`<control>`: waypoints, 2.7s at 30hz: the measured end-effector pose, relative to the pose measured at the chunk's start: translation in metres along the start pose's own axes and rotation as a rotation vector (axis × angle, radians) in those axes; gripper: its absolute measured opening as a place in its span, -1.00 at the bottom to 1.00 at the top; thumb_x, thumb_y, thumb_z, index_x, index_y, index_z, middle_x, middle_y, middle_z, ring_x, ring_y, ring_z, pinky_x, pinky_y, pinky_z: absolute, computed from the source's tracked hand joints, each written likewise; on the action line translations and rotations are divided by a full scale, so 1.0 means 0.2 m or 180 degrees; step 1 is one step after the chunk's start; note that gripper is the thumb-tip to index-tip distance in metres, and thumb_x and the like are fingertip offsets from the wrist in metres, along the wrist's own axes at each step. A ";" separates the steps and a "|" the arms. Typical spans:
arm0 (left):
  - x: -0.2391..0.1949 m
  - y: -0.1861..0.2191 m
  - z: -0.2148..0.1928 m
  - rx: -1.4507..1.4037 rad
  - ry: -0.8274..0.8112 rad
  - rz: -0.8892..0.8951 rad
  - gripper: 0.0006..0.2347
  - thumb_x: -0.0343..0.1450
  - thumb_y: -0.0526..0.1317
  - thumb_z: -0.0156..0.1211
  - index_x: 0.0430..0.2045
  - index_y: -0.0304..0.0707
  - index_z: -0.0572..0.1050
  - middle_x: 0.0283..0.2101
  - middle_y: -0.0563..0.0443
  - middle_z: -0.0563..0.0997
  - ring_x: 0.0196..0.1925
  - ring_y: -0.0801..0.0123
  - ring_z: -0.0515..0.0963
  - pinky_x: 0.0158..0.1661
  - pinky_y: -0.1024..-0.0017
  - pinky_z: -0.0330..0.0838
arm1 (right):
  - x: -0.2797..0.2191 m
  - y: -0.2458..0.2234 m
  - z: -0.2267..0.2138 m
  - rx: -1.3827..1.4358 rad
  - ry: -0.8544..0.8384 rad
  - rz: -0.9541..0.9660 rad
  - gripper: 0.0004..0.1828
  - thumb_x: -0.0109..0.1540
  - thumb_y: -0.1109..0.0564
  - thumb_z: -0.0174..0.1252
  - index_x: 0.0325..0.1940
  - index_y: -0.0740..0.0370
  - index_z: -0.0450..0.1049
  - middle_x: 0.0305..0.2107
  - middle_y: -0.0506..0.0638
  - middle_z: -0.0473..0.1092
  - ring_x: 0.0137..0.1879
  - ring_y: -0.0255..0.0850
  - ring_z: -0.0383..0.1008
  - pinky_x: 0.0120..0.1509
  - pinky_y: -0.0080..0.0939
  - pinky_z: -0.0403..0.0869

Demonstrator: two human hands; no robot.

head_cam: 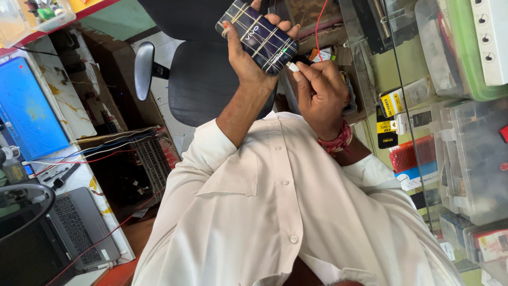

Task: The person secures a smartphone with multiple rubber bands, wrapping them around the device to hold it together. The person then connects a charging cable to the phone.

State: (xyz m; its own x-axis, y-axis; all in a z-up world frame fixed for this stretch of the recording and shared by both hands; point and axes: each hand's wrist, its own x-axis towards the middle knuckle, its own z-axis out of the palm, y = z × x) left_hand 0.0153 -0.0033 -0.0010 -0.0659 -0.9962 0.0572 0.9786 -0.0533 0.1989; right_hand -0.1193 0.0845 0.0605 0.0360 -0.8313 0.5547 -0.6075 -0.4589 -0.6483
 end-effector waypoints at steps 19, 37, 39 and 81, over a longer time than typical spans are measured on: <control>-0.03 0.02 0.10 0.0905 -0.0374 -0.0217 -0.38 0.57 -0.04 0.20 0.47 -0.26 0.06 -0.09 -0.22 0.53 -0.06 0.05 0.62 0.02 -0.07 0.57 | -0.08 0.06 0.00 0.0313 0.0097 0.0136 -0.75 0.27 0.31 0.35 0.02 0.27 0.53 -0.24 0.06 0.44 -0.18 -0.15 0.49 -0.12 -0.18 0.47; 0.13 -0.17 -0.04 0.0481 -0.1102 -0.2372 0.03 0.26 0.58 -0.46 0.49 -0.30 0.03 0.17 -0.52 0.53 0.13 -0.21 0.64 0.06 -0.13 0.63 | -0.25 0.33 -0.04 0.3968 -0.0504 0.2382 -0.61 0.52 0.15 -0.16 0.37 0.44 0.18 0.08 0.23 0.47 0.12 -0.01 0.61 0.26 0.05 0.60; 0.15 -0.19 -0.04 0.0440 -0.1381 -0.2395 0.03 0.27 0.58 -0.45 0.50 -0.25 0.04 0.20 -0.50 0.53 0.15 -0.16 0.64 0.04 -0.06 0.61 | -0.24 0.33 -0.04 0.3876 -0.0391 0.2240 -0.59 0.53 0.15 -0.15 0.42 0.43 0.19 0.08 0.24 0.47 0.10 -0.02 0.60 0.17 -0.04 0.55; -0.76 0.51 -0.97 0.1820 0.1918 -0.0231 -0.26 0.50 0.39 -0.27 0.15 -0.44 0.37 -0.07 -0.28 0.58 -0.13 0.12 0.60 0.04 0.12 0.50 | 0.49 1.32 0.15 0.2826 0.3290 0.2189 -0.76 0.27 0.09 0.25 -0.20 0.32 0.42 -0.37 0.20 0.58 -0.33 -0.09 0.65 -0.26 -0.10 0.69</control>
State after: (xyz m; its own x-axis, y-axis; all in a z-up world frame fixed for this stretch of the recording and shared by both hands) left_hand 0.1636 0.1300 -0.1792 0.1496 -0.8667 -0.4758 0.7151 -0.2375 0.6574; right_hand -0.2532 -0.1279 -0.0715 -0.8270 -0.5514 -0.1095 0.3965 -0.4340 -0.8089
